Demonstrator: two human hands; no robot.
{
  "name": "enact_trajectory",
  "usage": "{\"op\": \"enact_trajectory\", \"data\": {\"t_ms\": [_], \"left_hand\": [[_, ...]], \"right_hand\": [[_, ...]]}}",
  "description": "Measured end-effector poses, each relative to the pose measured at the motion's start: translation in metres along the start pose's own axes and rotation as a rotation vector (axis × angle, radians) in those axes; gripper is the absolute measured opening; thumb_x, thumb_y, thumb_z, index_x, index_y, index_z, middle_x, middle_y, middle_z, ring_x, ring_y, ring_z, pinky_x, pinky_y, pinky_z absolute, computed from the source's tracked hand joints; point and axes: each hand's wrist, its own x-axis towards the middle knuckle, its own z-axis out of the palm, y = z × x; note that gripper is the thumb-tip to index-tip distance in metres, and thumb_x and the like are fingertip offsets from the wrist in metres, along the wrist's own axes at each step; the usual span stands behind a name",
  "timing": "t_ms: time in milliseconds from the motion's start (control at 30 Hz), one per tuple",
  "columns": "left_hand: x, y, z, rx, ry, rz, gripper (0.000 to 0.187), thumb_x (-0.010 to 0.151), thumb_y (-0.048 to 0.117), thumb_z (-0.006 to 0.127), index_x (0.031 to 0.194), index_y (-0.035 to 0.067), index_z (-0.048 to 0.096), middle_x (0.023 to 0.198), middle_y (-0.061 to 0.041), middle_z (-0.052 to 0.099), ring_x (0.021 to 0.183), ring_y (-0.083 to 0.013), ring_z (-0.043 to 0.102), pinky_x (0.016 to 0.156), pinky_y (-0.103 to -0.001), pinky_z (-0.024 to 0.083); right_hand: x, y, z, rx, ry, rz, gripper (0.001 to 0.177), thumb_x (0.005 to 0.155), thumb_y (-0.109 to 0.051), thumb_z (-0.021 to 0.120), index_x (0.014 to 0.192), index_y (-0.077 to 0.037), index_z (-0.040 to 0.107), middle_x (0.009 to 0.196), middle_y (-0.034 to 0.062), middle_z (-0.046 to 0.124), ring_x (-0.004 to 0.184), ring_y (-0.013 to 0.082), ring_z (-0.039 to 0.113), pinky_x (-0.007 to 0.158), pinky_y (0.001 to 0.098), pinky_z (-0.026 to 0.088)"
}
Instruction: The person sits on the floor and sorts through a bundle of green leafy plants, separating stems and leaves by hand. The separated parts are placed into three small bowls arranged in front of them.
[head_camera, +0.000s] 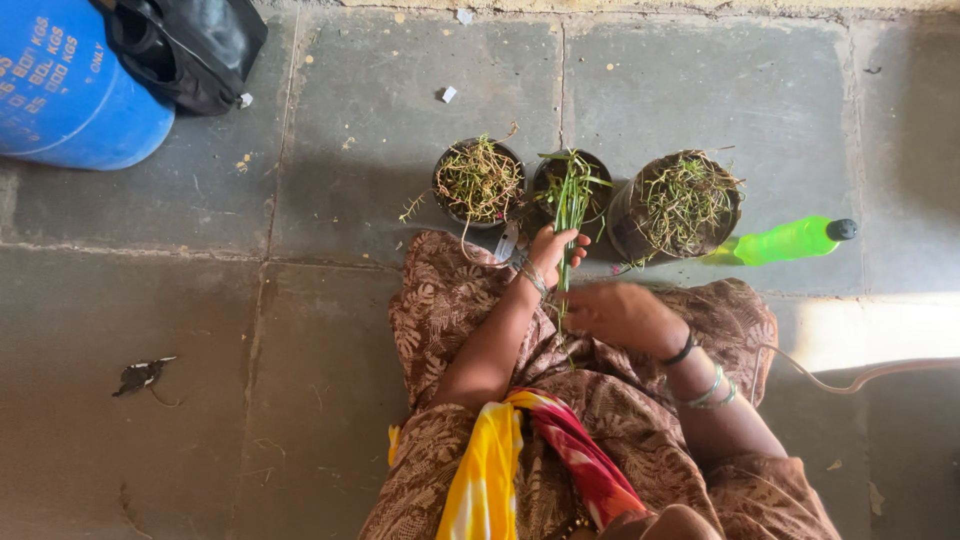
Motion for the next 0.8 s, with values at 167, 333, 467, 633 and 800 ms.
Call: {"op": "enact_trajectory", "data": {"t_ms": [167,333,467,633,800], "left_hand": [[-0.001,0.007,0.007,-0.093,-0.024,0.015,0.017,0.098,0.011,0.061,0.11,0.001,0.055,0.092,-0.017,0.072,0.073,-0.0236,0.071,0.055,-0.033,0.057],[0.003,0.008,0.002,-0.071,-0.021,0.026,0.023,0.094,0.013,0.066,0.113,0.003,0.056,0.096,-0.015,0.074,0.077,-0.0234,0.073,0.057,-0.033,0.058],[0.003,0.019,0.007,-0.122,-0.023,-0.023,0.027,0.096,0.03,0.065,0.112,0.01,0.058,0.096,-0.013,0.073,0.077,-0.0221,0.074,0.058,-0.033,0.058],[0.024,0.001,-0.009,-0.307,-0.35,0.112,0.049,0.108,0.056,0.057,0.102,0.007,0.064,0.081,-0.008,0.069,0.065,-0.0202,0.069,0.059,-0.035,0.058],[0.025,-0.008,-0.01,-0.073,0.007,0.175,0.029,0.104,0.035,0.064,0.11,0.007,0.066,0.094,-0.002,0.068,0.086,-0.0125,0.065,0.079,-0.031,0.052]], "right_hand": [[0.096,0.11,-0.024,-0.018,0.5,0.32,0.035,0.096,-0.018,0.064,0.129,-0.006,0.07,0.117,0.0191,0.071,0.099,0.0323,0.07,0.087,0.0415,0.058],[0.166,0.175,0.008,-0.101,0.516,0.559,0.047,0.082,-0.035,0.077,0.117,-0.004,0.07,0.107,0.0217,0.07,0.101,0.0404,0.064,0.085,0.0482,0.051],[0.161,0.181,0.032,0.147,0.476,0.602,0.028,0.091,-0.027,0.071,0.112,-0.009,0.073,0.109,0.0152,0.073,0.103,0.034,0.069,0.092,0.0441,0.055],[0.106,0.139,0.062,0.019,0.621,0.277,0.018,0.096,-0.009,0.067,0.113,-0.004,0.072,0.114,0.0165,0.068,0.101,0.0362,0.066,0.088,0.0438,0.055],[0.07,0.089,0.07,-0.198,0.654,0.12,0.02,0.091,-0.004,0.065,0.11,-0.003,0.07,0.116,0.0121,0.069,0.105,0.031,0.065,0.091,0.0415,0.054]]}}
